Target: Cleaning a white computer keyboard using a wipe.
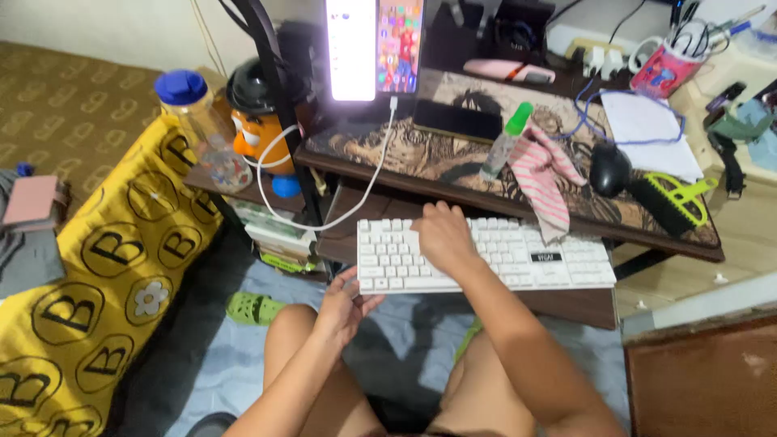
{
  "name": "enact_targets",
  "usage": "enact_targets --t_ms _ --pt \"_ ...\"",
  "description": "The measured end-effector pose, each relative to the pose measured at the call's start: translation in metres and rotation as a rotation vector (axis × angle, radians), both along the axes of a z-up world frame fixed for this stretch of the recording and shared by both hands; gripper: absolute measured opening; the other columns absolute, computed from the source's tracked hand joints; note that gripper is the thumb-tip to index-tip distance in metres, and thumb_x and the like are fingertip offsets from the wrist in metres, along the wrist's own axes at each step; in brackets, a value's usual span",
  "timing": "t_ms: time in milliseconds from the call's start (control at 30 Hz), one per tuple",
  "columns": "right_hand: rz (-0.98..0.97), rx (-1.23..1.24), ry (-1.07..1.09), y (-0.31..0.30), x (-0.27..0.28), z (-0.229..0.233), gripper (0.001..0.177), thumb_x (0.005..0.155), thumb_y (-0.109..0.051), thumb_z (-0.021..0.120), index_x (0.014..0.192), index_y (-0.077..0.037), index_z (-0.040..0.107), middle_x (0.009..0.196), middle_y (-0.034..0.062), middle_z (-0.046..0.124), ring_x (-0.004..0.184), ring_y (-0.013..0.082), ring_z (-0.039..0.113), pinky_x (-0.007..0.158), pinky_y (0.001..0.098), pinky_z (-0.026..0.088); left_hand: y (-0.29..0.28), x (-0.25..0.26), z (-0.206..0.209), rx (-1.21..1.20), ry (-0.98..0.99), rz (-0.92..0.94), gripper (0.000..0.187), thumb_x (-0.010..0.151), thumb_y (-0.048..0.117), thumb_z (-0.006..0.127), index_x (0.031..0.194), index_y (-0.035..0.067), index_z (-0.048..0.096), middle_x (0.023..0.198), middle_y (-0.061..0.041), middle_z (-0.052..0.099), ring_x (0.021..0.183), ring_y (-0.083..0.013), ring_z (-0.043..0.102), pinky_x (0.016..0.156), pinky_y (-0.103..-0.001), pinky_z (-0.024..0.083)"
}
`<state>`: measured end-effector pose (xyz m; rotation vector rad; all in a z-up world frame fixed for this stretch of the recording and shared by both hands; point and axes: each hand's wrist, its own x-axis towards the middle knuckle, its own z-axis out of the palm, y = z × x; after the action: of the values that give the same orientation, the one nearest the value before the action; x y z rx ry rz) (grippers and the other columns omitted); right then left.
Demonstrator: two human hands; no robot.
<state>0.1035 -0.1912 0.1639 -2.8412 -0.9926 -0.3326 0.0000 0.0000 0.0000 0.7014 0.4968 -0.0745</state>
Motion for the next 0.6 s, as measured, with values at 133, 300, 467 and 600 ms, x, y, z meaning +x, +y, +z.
enact_targets --t_ms 133,300,467,600 --pt "-0.029 0.081 -0.015 -0.006 0.009 -0.025 0.023 0.084 -0.011 0.062 0.093 -0.015 0.083 0.094 0.0103 0.067 0.098 0.0311 0.059 0.08 0.0466 0.043 0.003 0.003 -0.005 0.018 -0.009 -0.005 0.035 0.101 0.003 0.044 0.135 0.004 0.049 0.12 -0.02 0.068 0.103 -0.0338 0.07 0.088 -0.052 0.061" --pt "0.041 0.218 0.111 -0.015 0.006 -0.015 0.021 0.084 -0.019 0.066 0.098 -0.014 0.082 0.093 0.0105 0.067 0.098 0.0308 0.059 0.082 0.0464 0.044 0.012 0.005 0.001 0.038 0.03 -0.042 0.034 0.103 0.006 0.044 0.136 0.004 0.048 0.121 -0.019 0.067 0.104 -0.032 0.07 0.089 -0.05 0.061" --pt "-0.042 0.086 -0.046 -0.009 -0.002 -0.006 0.02 0.083 -0.018 0.064 0.091 -0.011 0.082 0.093 0.0117 0.067 0.097 0.0314 0.061 0.08 0.048 0.045 0.015 0.009 -0.01 -0.004 -0.004 -0.053 0.03 0.103 0.007 0.044 0.131 -0.001 0.054 0.118 -0.019 0.068 0.103 -0.0316 0.07 0.09 -0.05 0.061" --pt "-0.138 -0.002 -0.096 0.001 -0.002 -0.008 0.021 0.084 -0.016 0.06 0.081 -0.008 0.079 0.093 0.0122 0.068 0.097 0.0312 0.061 0.081 0.0481 0.046 0.018 0.011 -0.004 -0.043 -0.024 -0.094 0.032 0.101 0.004 0.043 0.125 -0.003 0.062 0.115 -0.019 0.072 0.101 -0.0302 0.072 0.092 -0.048 0.061"
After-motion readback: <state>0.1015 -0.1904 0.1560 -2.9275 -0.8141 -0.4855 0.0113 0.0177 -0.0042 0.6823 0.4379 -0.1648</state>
